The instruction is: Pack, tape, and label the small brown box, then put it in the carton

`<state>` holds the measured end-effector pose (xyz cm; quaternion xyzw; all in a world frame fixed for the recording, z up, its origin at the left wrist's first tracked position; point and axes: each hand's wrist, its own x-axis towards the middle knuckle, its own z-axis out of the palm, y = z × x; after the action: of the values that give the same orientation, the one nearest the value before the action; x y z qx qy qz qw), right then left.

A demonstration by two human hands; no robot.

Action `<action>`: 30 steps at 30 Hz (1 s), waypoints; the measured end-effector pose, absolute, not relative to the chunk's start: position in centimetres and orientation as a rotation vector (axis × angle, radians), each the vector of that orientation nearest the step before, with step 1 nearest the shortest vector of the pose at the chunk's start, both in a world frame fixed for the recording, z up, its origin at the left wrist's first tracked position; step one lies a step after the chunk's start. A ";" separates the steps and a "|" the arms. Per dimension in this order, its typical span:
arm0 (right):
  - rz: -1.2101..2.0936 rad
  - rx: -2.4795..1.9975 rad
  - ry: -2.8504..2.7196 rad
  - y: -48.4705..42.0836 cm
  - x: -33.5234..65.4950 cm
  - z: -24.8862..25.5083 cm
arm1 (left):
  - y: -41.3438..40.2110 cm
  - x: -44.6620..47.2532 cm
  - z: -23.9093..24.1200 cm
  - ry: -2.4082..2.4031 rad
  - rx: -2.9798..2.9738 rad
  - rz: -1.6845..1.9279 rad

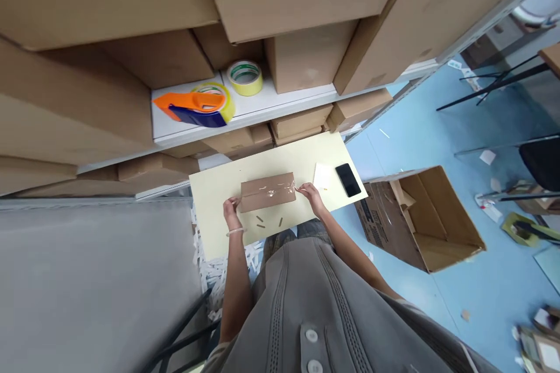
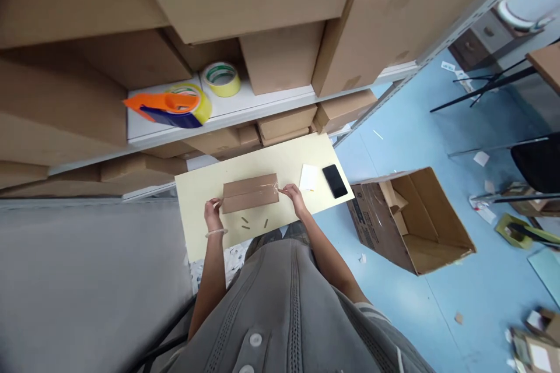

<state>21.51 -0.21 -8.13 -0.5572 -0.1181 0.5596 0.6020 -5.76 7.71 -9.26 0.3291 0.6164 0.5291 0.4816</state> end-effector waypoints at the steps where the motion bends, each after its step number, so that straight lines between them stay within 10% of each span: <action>1: 1.300 -1.310 -0.256 -0.5 21.8 -8.5 | 7.8 -5.7 -8.8 1.571 0.878 1.282; 10: 1.000 -1.714 -0.032 -4.0 28.4 -12.8 | 8.1 9.0 -1.7 1.204 1.541 0.934; 20: 1.125 -1.692 -0.015 -3.5 33.5 -15.2 | 3.8 24.7 -14.5 1.366 1.017 0.466; 30: 1.270 -1.579 -0.092 -3.2 34.3 -15.4 | 2.0 24.5 -14.7 1.350 1.130 0.415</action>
<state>34.32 -3.17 -15.40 -0.6608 -0.0384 0.5317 0.5284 24.47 2.03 -14.75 0.4912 0.5866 0.1804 0.6181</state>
